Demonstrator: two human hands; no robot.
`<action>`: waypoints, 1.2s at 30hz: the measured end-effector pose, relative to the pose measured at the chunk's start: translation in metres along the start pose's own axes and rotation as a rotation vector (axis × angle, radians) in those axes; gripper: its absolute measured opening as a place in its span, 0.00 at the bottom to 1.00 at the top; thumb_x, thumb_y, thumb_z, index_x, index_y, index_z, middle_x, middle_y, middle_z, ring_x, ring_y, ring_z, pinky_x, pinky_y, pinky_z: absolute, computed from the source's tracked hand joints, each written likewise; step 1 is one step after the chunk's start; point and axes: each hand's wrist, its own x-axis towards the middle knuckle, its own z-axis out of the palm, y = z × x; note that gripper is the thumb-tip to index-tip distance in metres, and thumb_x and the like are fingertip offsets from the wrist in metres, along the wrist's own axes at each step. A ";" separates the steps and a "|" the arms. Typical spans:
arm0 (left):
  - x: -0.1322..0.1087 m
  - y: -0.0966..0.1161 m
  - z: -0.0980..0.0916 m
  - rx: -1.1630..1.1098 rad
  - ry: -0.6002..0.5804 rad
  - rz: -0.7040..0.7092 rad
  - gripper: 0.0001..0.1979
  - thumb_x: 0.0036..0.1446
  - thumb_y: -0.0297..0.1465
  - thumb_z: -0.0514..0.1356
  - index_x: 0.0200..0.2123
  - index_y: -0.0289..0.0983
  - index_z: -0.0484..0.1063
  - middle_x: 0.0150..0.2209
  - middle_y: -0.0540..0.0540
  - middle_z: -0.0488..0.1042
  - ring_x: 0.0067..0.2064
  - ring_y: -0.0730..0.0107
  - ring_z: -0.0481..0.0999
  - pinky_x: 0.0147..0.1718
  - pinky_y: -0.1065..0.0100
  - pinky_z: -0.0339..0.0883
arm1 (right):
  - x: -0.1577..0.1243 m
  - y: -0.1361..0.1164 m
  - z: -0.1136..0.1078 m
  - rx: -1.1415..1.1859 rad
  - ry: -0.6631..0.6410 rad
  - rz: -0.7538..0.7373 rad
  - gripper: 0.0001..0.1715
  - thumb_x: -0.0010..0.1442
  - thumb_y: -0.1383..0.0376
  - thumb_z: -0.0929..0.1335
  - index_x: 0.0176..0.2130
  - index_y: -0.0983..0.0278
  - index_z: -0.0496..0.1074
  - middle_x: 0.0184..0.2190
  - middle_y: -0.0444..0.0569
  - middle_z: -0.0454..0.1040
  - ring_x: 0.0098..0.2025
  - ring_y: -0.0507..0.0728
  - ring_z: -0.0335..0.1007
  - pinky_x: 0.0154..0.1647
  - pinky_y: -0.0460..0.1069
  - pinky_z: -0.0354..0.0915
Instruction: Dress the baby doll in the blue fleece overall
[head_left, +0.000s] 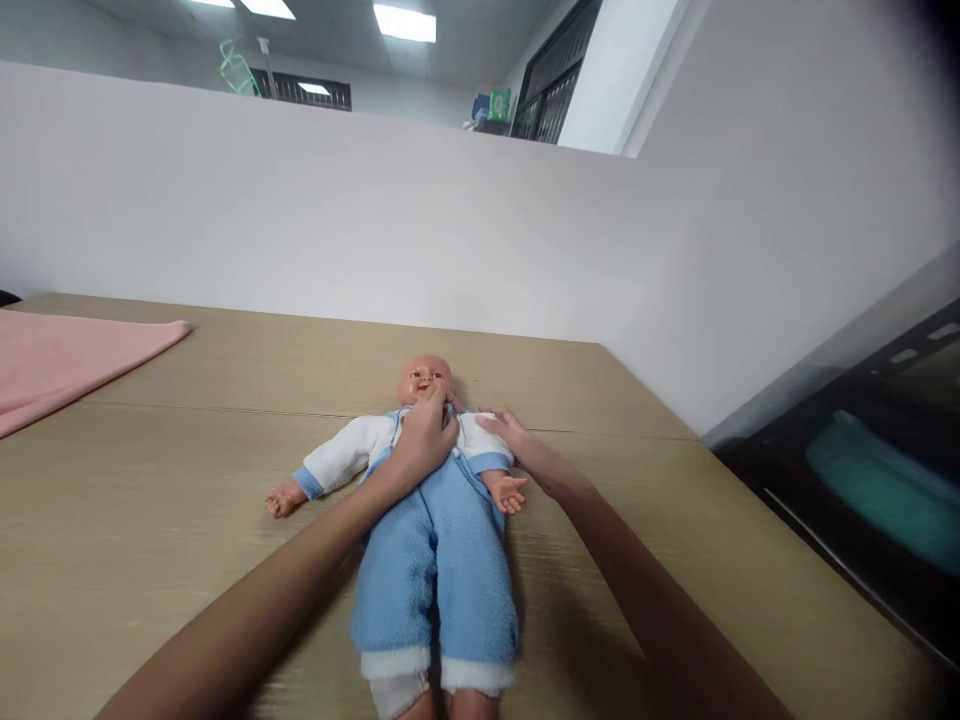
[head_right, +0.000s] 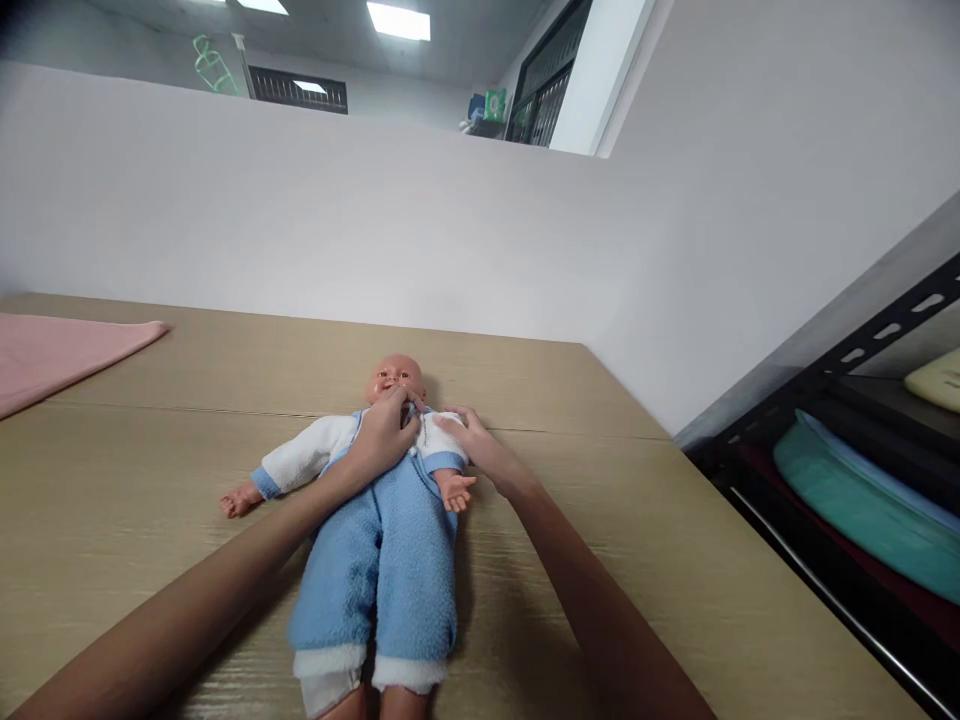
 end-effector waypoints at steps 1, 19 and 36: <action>0.000 0.000 0.000 0.013 -0.003 0.003 0.12 0.63 0.20 0.60 0.44 0.42 0.71 0.47 0.42 0.83 0.52 0.52 0.82 0.52 0.55 0.73 | -0.005 -0.006 -0.006 -0.041 -0.050 0.030 0.24 0.57 0.54 0.85 0.51 0.57 0.84 0.44 0.48 0.88 0.43 0.62 0.84 0.43 0.56 0.81; -0.015 0.010 -0.021 0.106 -0.063 0.120 0.10 0.74 0.33 0.62 0.56 0.38 0.74 0.57 0.35 0.82 0.62 0.45 0.77 0.64 0.45 0.70 | -0.037 -0.014 -0.123 -0.475 -0.251 -0.030 0.31 0.61 0.52 0.81 0.61 0.58 0.87 0.58 0.55 0.88 0.53 0.70 0.86 0.54 0.61 0.82; -0.138 -0.022 -0.079 -0.107 0.049 -0.401 0.20 0.74 0.49 0.53 0.51 0.40 0.75 0.53 0.37 0.82 0.58 0.43 0.79 0.64 0.44 0.68 | -0.087 0.006 -0.004 -0.516 -0.084 -0.333 0.18 0.79 0.49 0.67 0.49 0.58 0.78 0.46 0.53 0.85 0.49 0.67 0.82 0.57 0.63 0.76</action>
